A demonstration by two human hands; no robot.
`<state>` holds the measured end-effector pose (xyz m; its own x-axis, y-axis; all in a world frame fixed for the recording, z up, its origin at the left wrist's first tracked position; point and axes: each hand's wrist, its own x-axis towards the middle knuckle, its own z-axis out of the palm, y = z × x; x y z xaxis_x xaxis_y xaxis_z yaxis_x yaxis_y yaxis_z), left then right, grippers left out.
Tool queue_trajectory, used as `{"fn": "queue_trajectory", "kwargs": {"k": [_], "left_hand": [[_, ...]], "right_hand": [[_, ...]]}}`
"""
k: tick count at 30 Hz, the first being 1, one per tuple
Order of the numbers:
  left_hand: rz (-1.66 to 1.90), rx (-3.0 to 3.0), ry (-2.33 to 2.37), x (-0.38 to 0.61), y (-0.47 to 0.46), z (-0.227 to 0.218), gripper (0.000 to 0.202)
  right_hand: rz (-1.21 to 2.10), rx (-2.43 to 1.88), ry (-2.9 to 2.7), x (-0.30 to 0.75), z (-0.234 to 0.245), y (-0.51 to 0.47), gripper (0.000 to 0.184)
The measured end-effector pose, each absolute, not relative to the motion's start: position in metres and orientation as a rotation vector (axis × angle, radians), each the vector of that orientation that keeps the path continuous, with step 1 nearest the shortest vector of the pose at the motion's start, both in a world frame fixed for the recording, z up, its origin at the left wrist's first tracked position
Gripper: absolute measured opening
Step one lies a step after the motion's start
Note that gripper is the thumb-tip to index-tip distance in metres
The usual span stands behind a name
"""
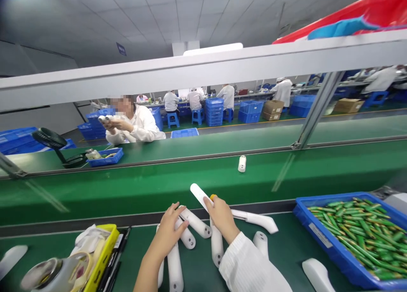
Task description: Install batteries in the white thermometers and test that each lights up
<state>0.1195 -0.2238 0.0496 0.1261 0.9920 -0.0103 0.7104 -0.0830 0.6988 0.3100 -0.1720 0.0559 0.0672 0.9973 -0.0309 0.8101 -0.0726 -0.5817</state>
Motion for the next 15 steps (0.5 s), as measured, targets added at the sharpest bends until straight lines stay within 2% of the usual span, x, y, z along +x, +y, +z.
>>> {"fn": "queue_trajectory", "kwargs": {"k": [3, 7, 13, 15], "left_hand": [[0.634, 1.917, 1.668, 0.129, -0.224, 0.048, 0.049], [0.483, 1.941, 1.757, 0.133, -0.220, 0.041, 0.052], [0.322, 1.995, 1.564, 0.126, -0.219, 0.045, 0.042], [0.280, 1.981, 1.459, 0.128, -0.223, 0.053, 0.038]], "right_hand": [[0.446, -2.101, -1.837, 0.311, 0.060, -0.148, 0.028], [0.356, -2.201, -1.926, 0.317, 0.059, -0.105, 0.027], [0.071, -2.310, -1.840, 0.359, 0.068, -0.060, 0.031], [0.066, -2.310, -1.822, 0.373, 0.074, -0.054, 0.031]]}}
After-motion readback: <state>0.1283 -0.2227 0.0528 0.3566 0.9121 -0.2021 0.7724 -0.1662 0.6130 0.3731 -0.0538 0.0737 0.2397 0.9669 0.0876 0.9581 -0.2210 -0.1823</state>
